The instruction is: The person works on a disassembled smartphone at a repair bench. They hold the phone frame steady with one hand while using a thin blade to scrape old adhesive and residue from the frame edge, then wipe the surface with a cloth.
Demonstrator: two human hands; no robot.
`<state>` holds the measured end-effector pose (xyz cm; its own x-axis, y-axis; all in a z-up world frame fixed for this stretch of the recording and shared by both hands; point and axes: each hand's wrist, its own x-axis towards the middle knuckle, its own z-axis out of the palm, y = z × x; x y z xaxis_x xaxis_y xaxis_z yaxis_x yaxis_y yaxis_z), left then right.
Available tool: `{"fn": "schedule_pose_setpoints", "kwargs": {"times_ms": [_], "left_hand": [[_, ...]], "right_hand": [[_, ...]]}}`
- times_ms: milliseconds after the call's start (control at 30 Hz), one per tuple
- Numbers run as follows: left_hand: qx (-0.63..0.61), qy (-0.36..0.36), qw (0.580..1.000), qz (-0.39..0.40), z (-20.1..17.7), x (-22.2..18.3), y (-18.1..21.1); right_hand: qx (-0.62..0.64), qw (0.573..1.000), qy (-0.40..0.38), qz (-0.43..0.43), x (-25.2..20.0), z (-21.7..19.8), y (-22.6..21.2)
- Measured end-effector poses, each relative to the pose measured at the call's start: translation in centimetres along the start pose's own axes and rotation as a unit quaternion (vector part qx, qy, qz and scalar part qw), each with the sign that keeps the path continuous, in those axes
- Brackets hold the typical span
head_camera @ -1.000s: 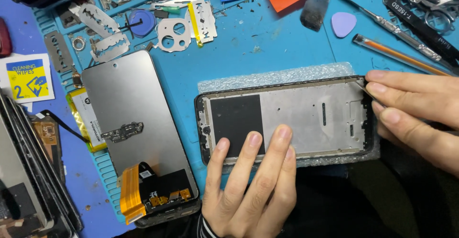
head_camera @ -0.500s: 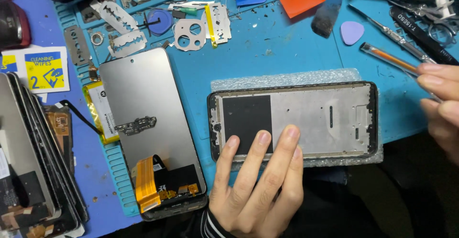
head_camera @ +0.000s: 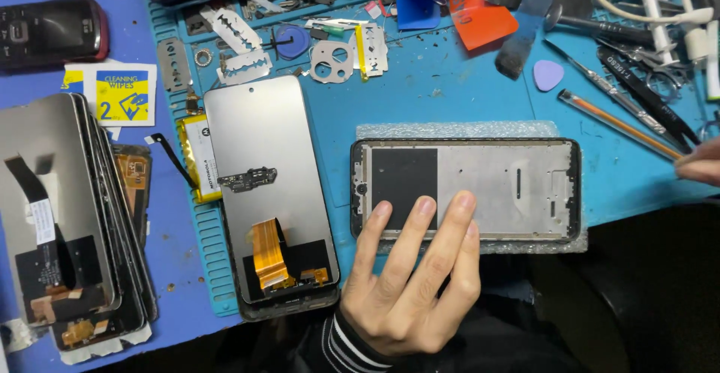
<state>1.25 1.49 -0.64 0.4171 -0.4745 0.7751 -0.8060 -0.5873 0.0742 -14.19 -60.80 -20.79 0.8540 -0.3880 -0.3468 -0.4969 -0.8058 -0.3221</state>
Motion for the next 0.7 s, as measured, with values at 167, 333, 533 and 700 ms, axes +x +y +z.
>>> {"fn": "schedule_pose_setpoints", "kwargs": {"times_ms": [167,333,533,700], "left_hand": [[-0.003,-0.012,1.0,0.002,-0.3,0.5,0.4],[-0.003,-0.009,1.0,0.004,-0.2,1.0,0.9],[-0.006,-0.047,0.999,-0.003,-0.3,0.8,1.5],[-0.003,-0.052,0.999,-0.012,-0.3,0.6,1.6]], "right_hand": [[0.073,0.996,0.048,-0.015,-12.5,-5.8,-25.0],[-0.145,0.97,0.139,-0.136,-14.1,-10.0,-36.8],[-0.395,0.887,0.17,-0.168,-13.0,-12.6,-40.0],[-0.166,0.91,0.207,-0.32,-10.5,-15.6,-38.8]]}}
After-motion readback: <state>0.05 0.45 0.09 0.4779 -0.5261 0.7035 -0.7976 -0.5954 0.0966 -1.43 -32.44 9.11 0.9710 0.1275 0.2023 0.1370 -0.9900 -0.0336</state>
